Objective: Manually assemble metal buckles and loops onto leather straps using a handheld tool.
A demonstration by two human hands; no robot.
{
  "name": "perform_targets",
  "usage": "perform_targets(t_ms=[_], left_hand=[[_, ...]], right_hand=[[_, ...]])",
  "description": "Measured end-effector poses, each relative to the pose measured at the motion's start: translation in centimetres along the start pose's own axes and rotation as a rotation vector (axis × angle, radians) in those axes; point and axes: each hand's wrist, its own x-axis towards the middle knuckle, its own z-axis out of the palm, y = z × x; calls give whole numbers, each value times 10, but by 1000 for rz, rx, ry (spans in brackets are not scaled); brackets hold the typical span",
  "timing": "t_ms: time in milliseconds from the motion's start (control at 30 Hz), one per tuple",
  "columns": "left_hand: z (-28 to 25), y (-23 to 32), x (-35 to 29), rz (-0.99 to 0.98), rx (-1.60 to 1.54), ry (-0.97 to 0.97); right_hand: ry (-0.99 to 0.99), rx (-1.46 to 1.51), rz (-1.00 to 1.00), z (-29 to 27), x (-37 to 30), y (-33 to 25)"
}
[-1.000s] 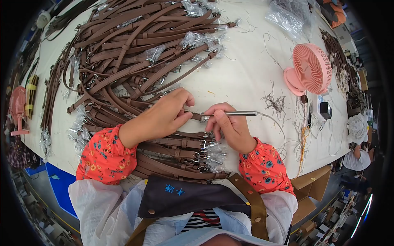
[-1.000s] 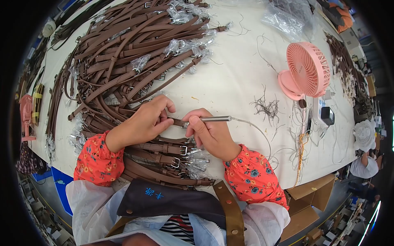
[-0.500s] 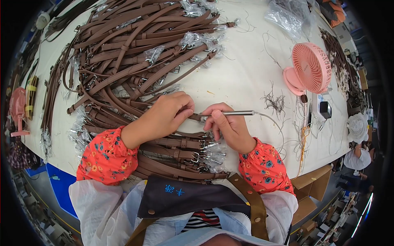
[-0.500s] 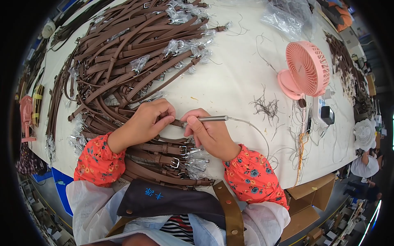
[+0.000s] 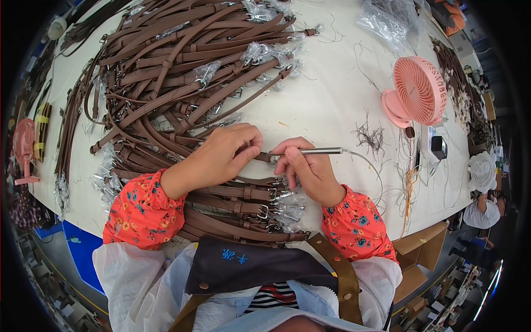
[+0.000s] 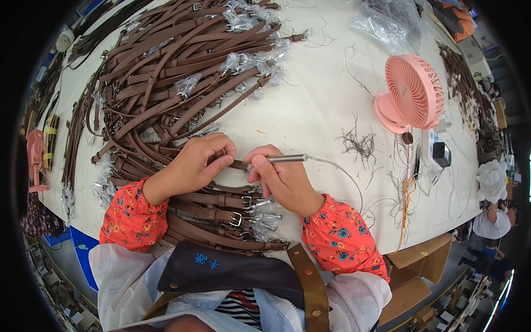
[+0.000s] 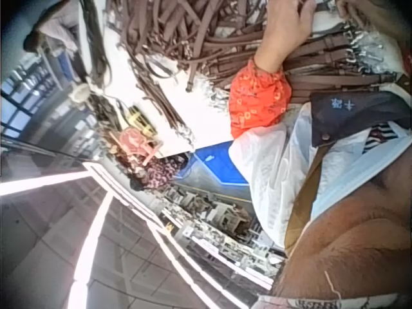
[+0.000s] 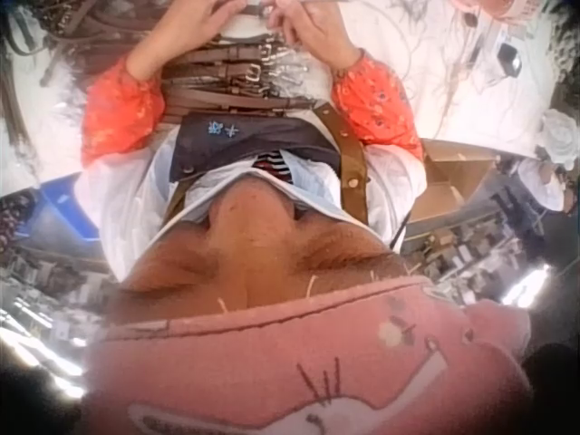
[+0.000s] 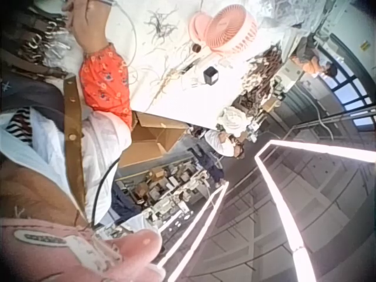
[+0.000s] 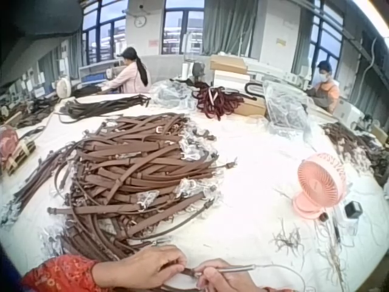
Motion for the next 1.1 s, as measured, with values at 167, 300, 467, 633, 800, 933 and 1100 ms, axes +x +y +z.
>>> perform_targets(t_ms=[167,300,467,633,800,933,1100], left_hand=[[0,-1,-2,-130,-66,75],[-8,8,-6,132,272,-40],[-15,16,-17,49,50,-488],[-38,30,-14,-35,39,-705],[-50,26,-23,-1,622,-96],[-54,14,-27,-184,922,-65],[-48,1,-22,-89,949,-86]], right_hand=[[14,62,-10,1,-1,2],[68,44,-113,-3,-2,3],[-31,-20,-192,2,-3,2],[-165,-155,-322,0,-4,2],[-199,-233,-284,-3,-4,2],[-194,-277,-334,-2,-4,1],[-139,-281,-405,-1,-4,1]])
